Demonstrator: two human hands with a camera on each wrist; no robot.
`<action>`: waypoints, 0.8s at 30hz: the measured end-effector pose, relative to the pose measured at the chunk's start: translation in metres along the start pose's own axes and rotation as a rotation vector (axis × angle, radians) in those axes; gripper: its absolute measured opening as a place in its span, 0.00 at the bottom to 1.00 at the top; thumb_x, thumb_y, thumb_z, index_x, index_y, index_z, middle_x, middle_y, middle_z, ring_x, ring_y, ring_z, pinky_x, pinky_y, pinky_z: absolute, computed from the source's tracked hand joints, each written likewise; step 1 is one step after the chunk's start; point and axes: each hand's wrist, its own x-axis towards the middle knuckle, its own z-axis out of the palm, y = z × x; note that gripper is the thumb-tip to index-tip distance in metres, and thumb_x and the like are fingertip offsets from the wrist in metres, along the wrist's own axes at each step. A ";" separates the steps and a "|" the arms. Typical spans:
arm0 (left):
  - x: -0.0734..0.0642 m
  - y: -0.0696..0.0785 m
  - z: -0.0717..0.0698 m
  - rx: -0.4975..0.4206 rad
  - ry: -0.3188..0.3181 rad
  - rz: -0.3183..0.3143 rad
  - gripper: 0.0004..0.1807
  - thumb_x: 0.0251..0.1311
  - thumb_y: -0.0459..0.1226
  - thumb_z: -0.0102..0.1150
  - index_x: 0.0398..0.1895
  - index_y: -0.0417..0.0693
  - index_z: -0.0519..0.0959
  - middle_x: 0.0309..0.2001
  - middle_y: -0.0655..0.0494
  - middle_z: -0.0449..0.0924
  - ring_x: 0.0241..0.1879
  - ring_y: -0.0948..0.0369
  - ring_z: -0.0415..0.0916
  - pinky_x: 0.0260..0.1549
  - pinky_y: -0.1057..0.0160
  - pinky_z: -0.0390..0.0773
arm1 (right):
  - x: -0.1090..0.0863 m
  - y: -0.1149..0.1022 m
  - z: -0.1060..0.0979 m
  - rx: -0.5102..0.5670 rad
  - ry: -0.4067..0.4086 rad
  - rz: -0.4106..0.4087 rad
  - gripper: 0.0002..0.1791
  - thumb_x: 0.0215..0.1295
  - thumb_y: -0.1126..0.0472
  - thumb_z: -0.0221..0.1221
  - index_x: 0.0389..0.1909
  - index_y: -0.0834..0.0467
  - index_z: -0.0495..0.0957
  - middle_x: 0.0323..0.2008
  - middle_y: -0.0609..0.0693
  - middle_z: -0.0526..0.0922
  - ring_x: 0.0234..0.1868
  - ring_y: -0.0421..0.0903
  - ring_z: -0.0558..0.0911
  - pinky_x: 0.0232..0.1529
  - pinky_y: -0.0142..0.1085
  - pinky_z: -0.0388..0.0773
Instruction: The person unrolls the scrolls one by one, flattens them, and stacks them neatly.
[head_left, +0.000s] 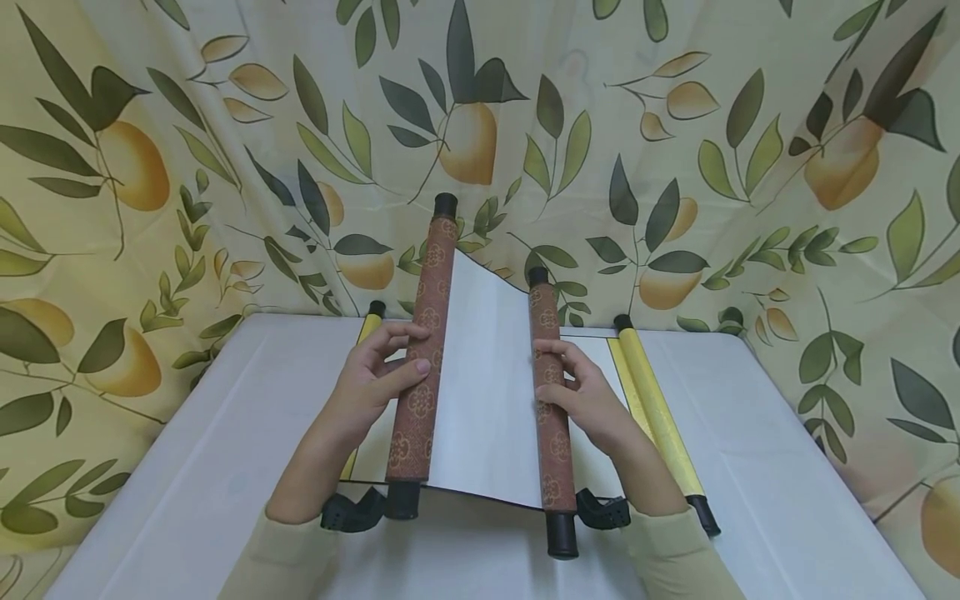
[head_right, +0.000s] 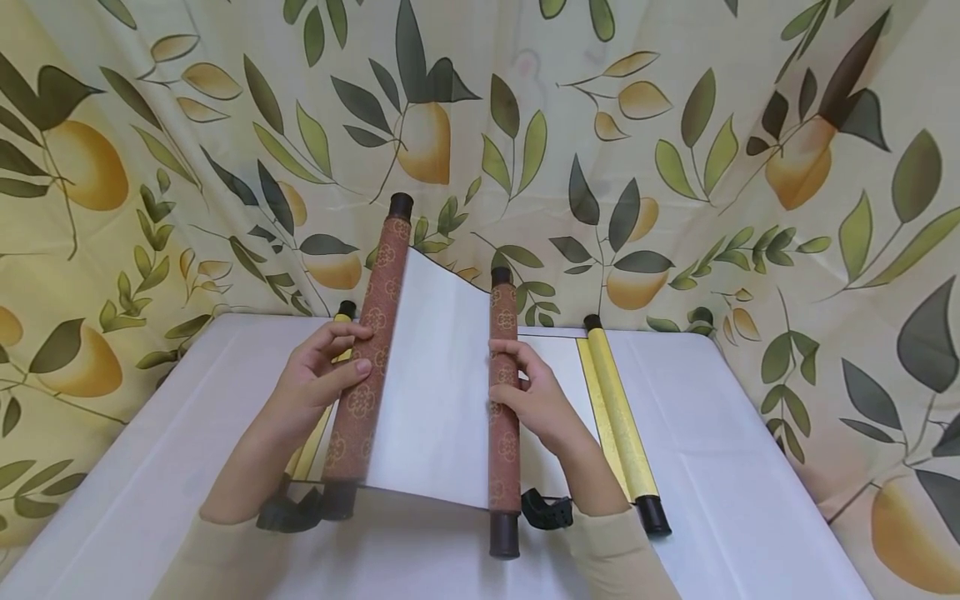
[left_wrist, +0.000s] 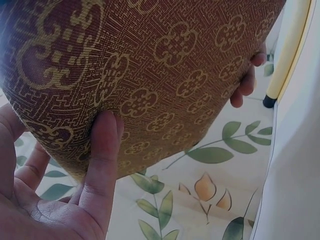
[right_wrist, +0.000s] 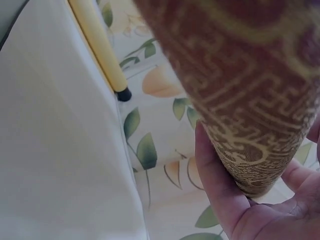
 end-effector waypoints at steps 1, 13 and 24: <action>0.000 0.000 0.000 0.002 0.000 0.001 0.22 0.65 0.32 0.60 0.62 0.44 0.70 0.60 0.45 0.67 0.43 0.56 0.81 0.43 0.60 0.81 | 0.000 0.000 0.000 0.000 0.001 0.000 0.33 0.65 0.71 0.56 0.70 0.55 0.62 0.72 0.61 0.55 0.62 0.63 0.69 0.49 0.46 0.80; 0.000 -0.001 -0.002 0.010 0.001 0.020 0.22 0.66 0.33 0.60 0.62 0.45 0.70 0.60 0.45 0.67 0.45 0.54 0.81 0.44 0.58 0.82 | 0.000 0.000 0.000 -0.007 -0.004 0.000 0.32 0.65 0.70 0.56 0.70 0.56 0.62 0.72 0.61 0.55 0.62 0.63 0.70 0.49 0.46 0.80; 0.000 0.001 -0.003 -0.009 -0.006 0.035 0.21 0.66 0.32 0.59 0.61 0.44 0.70 0.60 0.45 0.67 0.44 0.55 0.81 0.42 0.59 0.83 | 0.000 0.000 -0.001 -0.017 0.004 0.003 0.32 0.65 0.70 0.56 0.70 0.54 0.63 0.71 0.61 0.56 0.61 0.62 0.71 0.49 0.46 0.80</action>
